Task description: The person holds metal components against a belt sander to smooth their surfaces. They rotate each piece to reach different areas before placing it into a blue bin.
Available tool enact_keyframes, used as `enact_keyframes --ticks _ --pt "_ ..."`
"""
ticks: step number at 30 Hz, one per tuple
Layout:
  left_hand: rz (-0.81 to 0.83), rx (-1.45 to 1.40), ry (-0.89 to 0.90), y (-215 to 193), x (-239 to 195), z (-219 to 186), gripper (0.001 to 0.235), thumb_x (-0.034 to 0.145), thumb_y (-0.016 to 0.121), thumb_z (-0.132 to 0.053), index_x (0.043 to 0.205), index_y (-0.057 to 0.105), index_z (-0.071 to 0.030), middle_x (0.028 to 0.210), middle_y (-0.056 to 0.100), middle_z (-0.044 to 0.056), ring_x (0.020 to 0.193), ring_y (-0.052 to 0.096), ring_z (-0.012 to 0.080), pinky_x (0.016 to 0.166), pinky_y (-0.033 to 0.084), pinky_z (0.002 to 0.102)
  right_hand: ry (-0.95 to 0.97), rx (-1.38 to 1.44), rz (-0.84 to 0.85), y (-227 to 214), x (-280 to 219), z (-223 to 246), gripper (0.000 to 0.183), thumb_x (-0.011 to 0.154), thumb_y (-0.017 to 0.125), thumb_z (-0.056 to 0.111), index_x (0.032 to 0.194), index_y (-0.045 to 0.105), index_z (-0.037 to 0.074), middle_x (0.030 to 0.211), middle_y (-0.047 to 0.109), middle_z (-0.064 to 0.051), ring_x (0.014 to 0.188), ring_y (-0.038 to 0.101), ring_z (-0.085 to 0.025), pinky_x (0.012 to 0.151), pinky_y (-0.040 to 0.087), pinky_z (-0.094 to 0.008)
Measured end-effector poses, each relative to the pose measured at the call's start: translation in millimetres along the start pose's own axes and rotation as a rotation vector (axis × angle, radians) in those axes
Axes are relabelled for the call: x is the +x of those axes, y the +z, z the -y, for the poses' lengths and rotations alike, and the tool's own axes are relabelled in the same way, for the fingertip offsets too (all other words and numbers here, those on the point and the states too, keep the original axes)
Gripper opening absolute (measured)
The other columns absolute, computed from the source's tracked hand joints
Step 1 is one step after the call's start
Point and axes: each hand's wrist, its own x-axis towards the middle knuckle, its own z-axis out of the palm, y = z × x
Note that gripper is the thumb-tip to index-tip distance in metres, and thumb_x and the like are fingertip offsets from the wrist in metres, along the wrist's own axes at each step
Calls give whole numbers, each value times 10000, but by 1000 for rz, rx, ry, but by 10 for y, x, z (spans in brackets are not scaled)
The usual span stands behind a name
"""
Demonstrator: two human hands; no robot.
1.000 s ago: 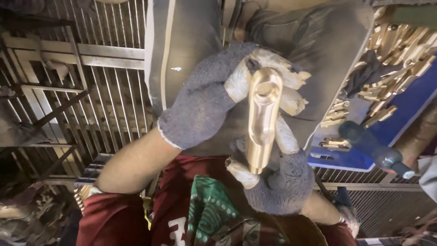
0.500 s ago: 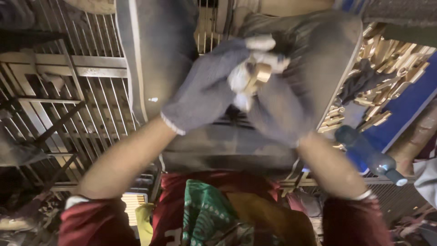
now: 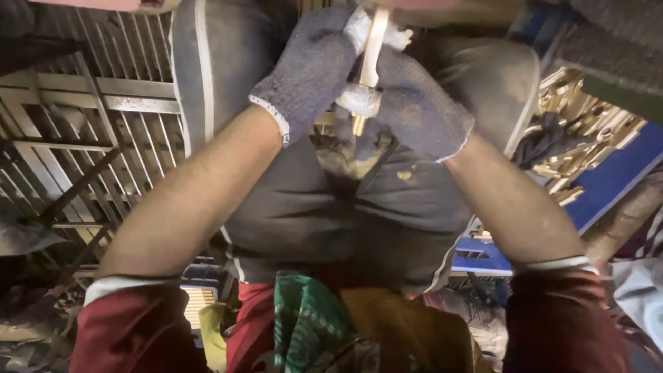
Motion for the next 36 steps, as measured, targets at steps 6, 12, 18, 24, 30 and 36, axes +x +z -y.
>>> enact_keyframes --ticks 6,12,18,24,30,36 --pt "-154 -261 -315 -71 148 -33 238 1029 557 -234 1031 662 -20 848 666 89 685 635 186 546 500 318 61 364 -74 -128 123 85 347 981 721 171 1263 608 2 996 683 -128 776 713 -209 559 591 -322" --pt "23 1291 340 -249 292 54 197 891 580 -172 1002 723 -94 958 721 149 897 700 263 716 567 349 153 449 -121 -197 219 177 303 940 756 141 1181 630 8 972 714 -107 770 709 -188 582 559 -313" --pt "-32 -71 -53 147 -849 -346 250 987 575 -203 1155 700 -67 1076 776 50 883 705 158 809 576 312 -152 -292 -116 381 -508 -53 346 939 786 132 1186 580 3 926 629 -117 767 621 -274 638 528 -380" --pt "-337 594 618 521 -1357 -277 190 980 693 -131 1164 675 -86 1155 727 71 1029 719 206 924 585 346 -464 -1095 -471 768 -746 -354 442 951 676 55 1360 526 -18 1143 647 -175 994 667 -341 848 536 -416" --pt "-84 353 406 218 -942 -239 334 963 542 -59 1269 677 -64 1076 731 139 927 732 240 820 606 343 -684 -845 -161 292 -452 -290 417 1033 642 30 1418 483 12 1367 523 -198 1249 571 -345 1078 500 -414" --pt "-139 543 429 -22 -336 -187 166 1064 629 -123 1077 689 31 894 677 143 811 651 222 757 562 338 -516 -850 -88 -90 56 -150 223 1071 629 21 1286 578 57 1182 581 -88 1036 604 -208 914 548 -308"
